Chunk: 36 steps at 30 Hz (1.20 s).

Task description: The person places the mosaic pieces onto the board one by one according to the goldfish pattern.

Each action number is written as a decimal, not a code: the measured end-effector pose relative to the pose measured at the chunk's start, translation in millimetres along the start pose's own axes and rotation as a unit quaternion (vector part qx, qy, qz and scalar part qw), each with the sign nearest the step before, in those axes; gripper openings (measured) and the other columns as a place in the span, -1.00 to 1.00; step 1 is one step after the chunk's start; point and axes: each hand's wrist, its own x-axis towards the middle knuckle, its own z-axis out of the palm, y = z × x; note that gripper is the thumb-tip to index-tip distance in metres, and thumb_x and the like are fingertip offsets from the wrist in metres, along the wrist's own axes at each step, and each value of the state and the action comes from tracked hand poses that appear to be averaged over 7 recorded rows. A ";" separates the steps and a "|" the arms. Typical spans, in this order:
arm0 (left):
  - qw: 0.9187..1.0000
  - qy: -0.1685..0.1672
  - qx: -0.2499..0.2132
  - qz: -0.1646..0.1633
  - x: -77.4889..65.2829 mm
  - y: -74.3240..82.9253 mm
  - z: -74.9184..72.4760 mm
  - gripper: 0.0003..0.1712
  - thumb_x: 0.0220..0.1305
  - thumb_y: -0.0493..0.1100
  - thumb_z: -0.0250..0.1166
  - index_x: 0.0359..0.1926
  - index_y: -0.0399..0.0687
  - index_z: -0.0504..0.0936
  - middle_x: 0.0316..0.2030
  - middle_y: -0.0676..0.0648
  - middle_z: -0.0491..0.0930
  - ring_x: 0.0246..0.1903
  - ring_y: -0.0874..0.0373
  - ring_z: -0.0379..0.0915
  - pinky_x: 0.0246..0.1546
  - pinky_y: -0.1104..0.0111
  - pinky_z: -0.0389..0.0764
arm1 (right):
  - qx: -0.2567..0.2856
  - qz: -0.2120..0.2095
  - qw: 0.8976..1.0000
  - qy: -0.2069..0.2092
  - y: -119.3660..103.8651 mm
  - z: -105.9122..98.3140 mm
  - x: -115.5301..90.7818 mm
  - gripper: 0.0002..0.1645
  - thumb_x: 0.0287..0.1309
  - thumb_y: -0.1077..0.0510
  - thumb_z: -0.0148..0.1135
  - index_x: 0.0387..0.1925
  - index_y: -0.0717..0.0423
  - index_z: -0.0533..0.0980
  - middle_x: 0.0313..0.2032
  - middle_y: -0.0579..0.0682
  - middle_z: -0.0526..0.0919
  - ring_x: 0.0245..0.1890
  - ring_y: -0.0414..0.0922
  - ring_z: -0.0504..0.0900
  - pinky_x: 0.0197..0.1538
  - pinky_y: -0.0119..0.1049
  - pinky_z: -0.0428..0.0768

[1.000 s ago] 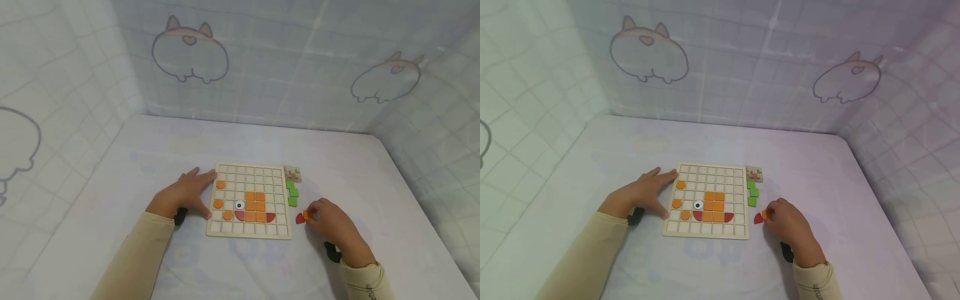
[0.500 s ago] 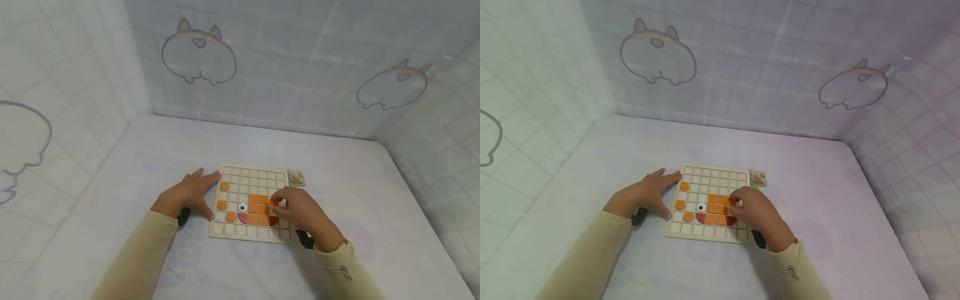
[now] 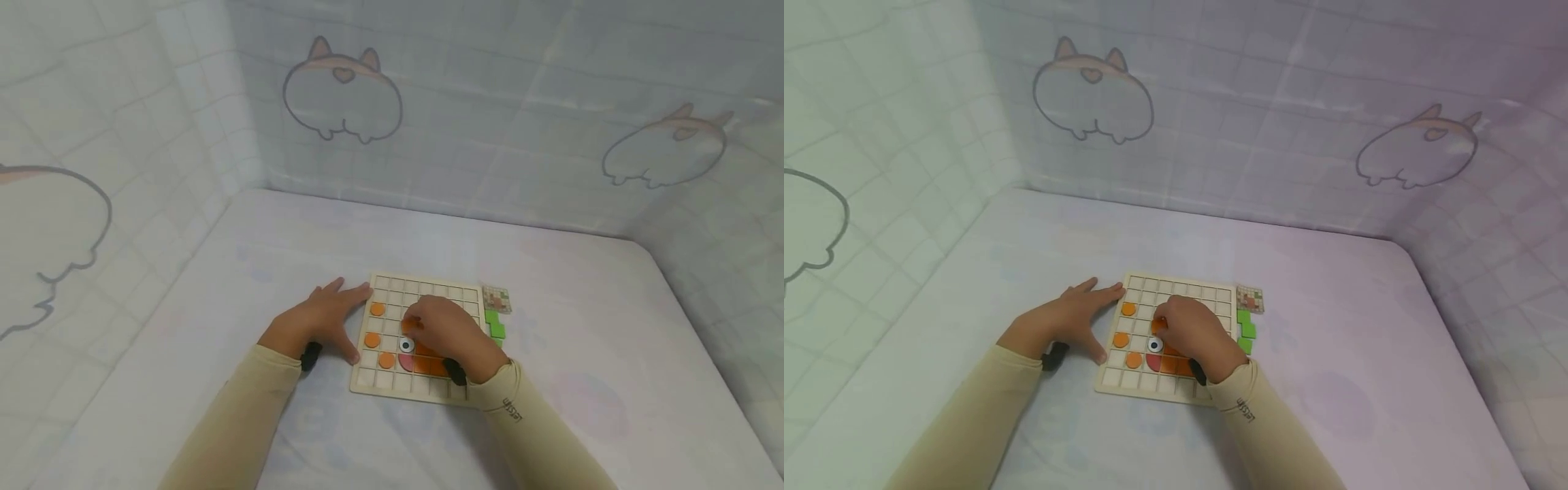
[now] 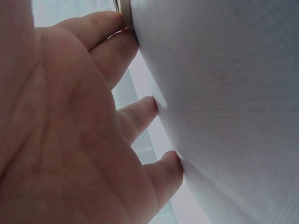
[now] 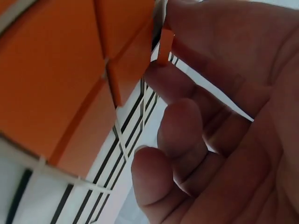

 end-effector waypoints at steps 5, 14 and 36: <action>1.000 0.000 0.008 0.003 -1.6 2.4 -0.7 0.52 -0.40 0.26 0.74 0.61 0.40 0.05 0.63 0.01 -0.07 0.60 -0.31 -0.35 0.46 -0.37 -0.03 | 0.004 0.023 1.000 -0.008 -1.9 1.3 1.9 -0.77 0.29 0.04 0.36 -0.06 -0.07 0.74 -0.12 -0.15 0.71 -0.18 -0.15 0.56 0.10 -0.17 0.63; 1.000 0.000 0.007 0.002 -0.9 6.4 -1.5 0.52 -0.40 0.25 0.74 0.61 0.37 0.06 0.63 0.05 -0.04 0.61 -0.25 -0.36 0.50 -0.32 -0.09 | 0.005 0.033 0.999 0.005 2.4 2.6 -4.6 -0.71 0.33 0.02 0.33 0.03 -0.07 0.71 -0.04 -0.12 0.69 -0.11 -0.14 0.59 0.15 -0.15 0.62; 1.000 -0.003 0.008 -0.002 5.7 7.3 0.7 0.57 -0.44 0.27 0.75 0.62 0.36 0.02 0.63 0.01 -0.06 0.61 -0.25 -0.41 0.49 -0.35 -0.17 | 0.085 0.115 0.989 0.034 112.8 -5.5 -116.8 -0.60 0.14 0.35 0.24 -0.03 -0.07 0.69 -0.03 -0.17 0.64 -0.04 -0.10 0.54 0.01 -0.13 0.59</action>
